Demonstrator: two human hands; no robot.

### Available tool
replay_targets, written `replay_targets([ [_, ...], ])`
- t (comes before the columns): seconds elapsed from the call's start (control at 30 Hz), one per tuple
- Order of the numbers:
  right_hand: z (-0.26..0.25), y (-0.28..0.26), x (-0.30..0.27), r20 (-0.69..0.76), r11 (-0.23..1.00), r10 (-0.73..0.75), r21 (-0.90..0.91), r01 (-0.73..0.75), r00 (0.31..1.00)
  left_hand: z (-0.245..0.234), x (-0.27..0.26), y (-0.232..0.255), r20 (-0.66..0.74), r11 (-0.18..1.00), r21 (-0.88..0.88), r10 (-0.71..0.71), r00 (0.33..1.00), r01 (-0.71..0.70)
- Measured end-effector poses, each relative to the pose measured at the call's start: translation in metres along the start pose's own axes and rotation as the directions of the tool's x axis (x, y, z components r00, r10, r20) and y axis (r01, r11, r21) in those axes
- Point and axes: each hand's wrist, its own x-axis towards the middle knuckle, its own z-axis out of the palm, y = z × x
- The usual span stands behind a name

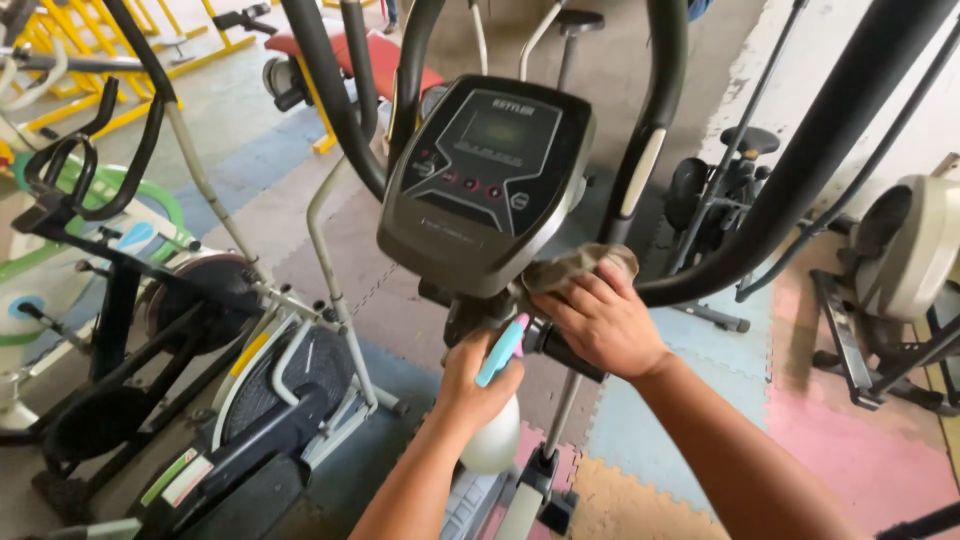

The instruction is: Wiping down and cleaning an elliptical trainer using a spray bottle and a rag.

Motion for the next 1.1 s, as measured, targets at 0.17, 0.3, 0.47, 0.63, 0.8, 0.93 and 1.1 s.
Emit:
replay_targets([
  [0.17,-0.001,0.028,-0.018,0.008,0.996,-0.033,0.087,0.033,0.999,-0.006,-0.001,-0.004,0.013,0.996,-0.053,0.076,0.997,-0.076],
  [0.3,0.013,-0.025,-0.004,0.034,0.990,0.059,0.126,-0.063,0.998,-0.010,0.002,0.003,-0.014,0.993,-0.001,0.116,0.993,-0.116],
  [0.47,0.013,-0.038,0.014,0.202,0.986,0.051,0.148,-0.082,0.978,-0.015,0.012,0.016,-0.019,1.000,0.003,0.012,1.000,-0.012],
  [0.63,-0.046,-0.007,0.023,0.269,0.992,-0.073,-0.077,0.097,0.960,-0.029,0.004,0.016,-0.061,0.999,0.037,-0.010,0.998,0.012],
  [0.8,-0.040,-0.015,0.031,0.332,0.959,-0.123,-0.202,0.198,0.935,-0.036,-0.009,0.012,-0.079,0.999,0.036,-0.003,0.997,0.006],
  [0.93,0.015,-0.027,0.049,0.430,0.967,-0.004,-0.229,0.113,0.903,-0.034,-0.007,0.019,-0.061,0.998,0.062,-0.019,0.998,0.022],
  [1.1,0.025,-0.028,0.057,0.562,0.980,0.193,-0.140,-0.138,0.804,-0.015,-0.004,0.023,-0.063,0.996,0.046,-0.073,0.995,0.076],
])
